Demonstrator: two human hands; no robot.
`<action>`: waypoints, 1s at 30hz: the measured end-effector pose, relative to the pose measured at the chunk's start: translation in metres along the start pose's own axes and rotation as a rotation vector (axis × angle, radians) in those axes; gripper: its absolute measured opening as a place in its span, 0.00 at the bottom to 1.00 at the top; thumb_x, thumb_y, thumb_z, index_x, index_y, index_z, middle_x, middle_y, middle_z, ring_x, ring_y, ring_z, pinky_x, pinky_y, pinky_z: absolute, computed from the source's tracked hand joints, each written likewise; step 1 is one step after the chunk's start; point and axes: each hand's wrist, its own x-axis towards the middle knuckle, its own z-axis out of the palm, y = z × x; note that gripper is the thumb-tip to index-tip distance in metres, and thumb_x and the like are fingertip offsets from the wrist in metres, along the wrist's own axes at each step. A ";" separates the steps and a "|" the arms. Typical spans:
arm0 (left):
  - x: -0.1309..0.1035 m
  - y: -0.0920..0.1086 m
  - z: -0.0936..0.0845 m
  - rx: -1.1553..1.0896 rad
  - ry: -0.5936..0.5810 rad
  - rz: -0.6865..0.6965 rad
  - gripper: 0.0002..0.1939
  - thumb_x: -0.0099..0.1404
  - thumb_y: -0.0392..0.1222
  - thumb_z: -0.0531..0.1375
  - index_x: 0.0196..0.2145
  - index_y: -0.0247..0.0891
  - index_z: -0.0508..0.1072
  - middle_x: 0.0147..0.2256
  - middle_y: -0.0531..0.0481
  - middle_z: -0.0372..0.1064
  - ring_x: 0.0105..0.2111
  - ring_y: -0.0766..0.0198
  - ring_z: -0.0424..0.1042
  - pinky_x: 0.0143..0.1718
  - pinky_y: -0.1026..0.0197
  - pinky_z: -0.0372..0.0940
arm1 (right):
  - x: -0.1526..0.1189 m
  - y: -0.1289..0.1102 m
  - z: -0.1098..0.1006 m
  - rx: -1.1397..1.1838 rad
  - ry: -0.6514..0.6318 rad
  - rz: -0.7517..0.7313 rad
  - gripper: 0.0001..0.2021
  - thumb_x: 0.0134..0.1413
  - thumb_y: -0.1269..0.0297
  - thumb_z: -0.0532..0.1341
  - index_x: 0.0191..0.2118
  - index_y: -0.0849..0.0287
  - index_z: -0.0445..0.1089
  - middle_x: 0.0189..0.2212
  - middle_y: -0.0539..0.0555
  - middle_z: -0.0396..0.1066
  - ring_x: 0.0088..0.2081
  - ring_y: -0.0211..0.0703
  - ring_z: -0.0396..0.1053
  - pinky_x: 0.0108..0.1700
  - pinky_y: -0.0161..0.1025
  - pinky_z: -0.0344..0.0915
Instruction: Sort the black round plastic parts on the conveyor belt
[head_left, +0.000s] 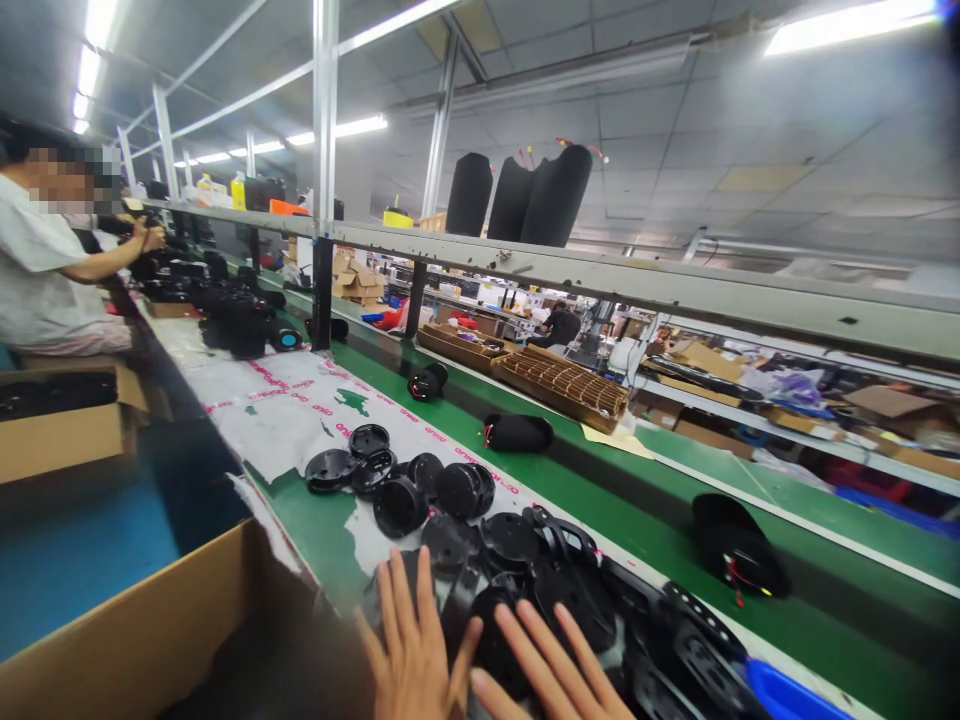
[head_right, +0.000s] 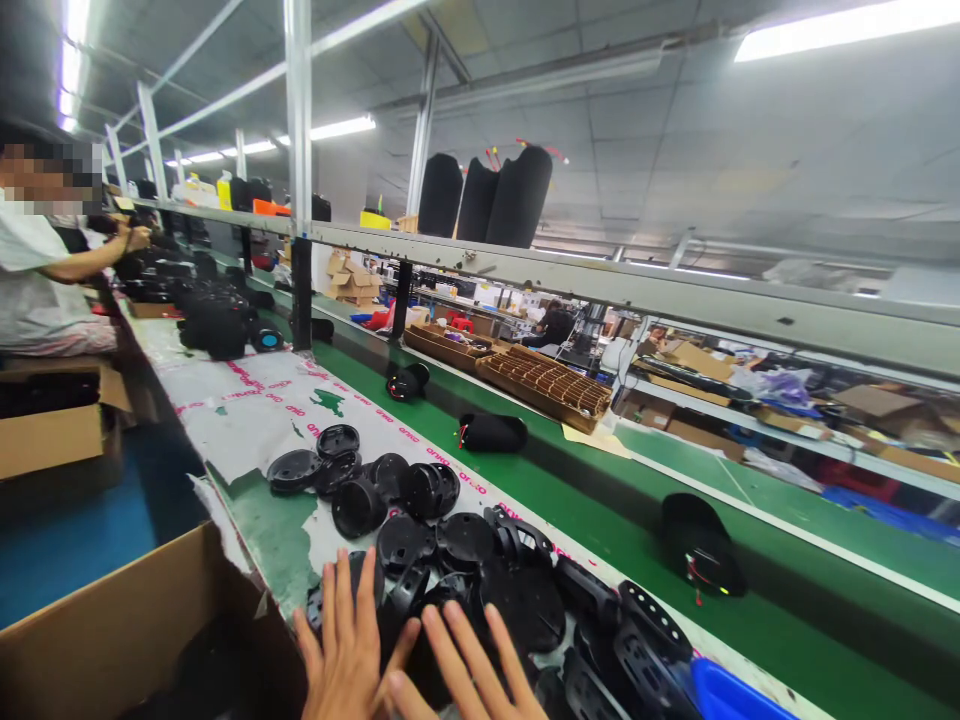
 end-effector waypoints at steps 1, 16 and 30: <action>0.006 -0.003 -0.001 0.000 0.020 -0.016 0.38 0.69 0.55 0.46 0.67 0.30 0.37 0.65 0.22 0.47 0.64 0.31 0.49 0.54 0.22 0.53 | 0.009 0.002 0.006 0.023 0.010 -0.027 0.19 0.68 0.61 0.48 0.61 0.53 0.61 0.49 0.60 0.72 0.48 0.53 0.73 0.36 0.47 0.80; 0.033 -0.053 0.000 -0.283 0.006 -0.300 0.26 0.72 0.48 0.41 0.64 0.37 0.47 0.67 0.32 0.42 0.67 0.44 0.45 0.61 0.33 0.53 | 0.101 0.076 0.050 0.695 -0.352 0.420 0.21 0.67 0.58 0.52 0.59 0.64 0.64 0.67 0.68 0.48 0.68 0.60 0.40 0.68 0.59 0.42; 0.166 -0.127 0.021 0.010 -0.463 -0.445 0.22 0.68 0.43 0.54 0.57 0.33 0.64 0.60 0.32 0.56 0.61 0.42 0.58 0.60 0.36 0.53 | 0.268 0.087 0.198 1.015 -0.878 0.411 0.22 0.61 0.58 0.63 0.57 0.60 0.64 0.53 0.59 0.68 0.50 0.52 0.70 0.51 0.54 0.69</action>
